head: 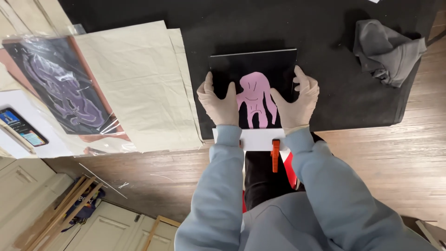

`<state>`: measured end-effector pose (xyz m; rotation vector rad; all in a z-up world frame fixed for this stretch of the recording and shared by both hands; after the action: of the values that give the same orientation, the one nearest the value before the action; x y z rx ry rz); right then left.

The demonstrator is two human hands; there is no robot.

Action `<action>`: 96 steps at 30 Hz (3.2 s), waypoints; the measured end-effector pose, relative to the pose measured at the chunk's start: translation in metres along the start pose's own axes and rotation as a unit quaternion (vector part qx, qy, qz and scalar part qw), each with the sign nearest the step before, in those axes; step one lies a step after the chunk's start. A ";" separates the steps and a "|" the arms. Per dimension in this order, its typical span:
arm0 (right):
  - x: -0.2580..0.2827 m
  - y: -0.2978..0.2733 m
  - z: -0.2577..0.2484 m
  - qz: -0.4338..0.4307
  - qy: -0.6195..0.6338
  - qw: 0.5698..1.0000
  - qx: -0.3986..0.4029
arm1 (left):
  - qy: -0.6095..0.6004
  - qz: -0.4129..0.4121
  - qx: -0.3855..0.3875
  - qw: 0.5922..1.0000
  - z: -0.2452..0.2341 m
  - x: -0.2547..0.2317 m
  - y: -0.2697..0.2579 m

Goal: The recorder is mounting a pink cutout figure onto a black backing board using clamps and smoothing it with a cloth.

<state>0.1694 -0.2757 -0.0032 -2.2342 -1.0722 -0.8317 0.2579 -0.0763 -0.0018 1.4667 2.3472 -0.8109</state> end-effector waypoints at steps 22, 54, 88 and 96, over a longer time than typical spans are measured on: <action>-0.003 0.010 -0.005 0.054 0.043 0.997 0.014 | -0.031 -0.039 -0.010 0.999 0.008 0.002 0.002; 0.009 0.028 -0.011 0.031 0.050 0.994 0.095 | 0.031 0.113 0.072 0.991 -0.003 0.010 -0.019; -0.109 -0.171 -0.074 0.194 0.173 0.950 0.172 | 0.270 0.452 0.198 0.827 0.006 -0.016 -0.067; -0.070 -0.199 -0.008 0.288 0.193 0.874 0.341 | 0.226 0.477 0.169 0.832 0.007 -0.009 -0.068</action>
<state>-0.0302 -0.2063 -0.0104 -1.5451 -0.3655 -0.4892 0.2012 -0.1098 0.0184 2.8452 1.3203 -0.6174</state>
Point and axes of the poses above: each hand's wrist, its own y-axis towards the middle knuckle, its own z-axis out of the palm, x = y × z, the point moved 5 cm from there along y, towards the middle knuckle, and after that the axes turned 3 degrees about y, right-handed, at the moved point
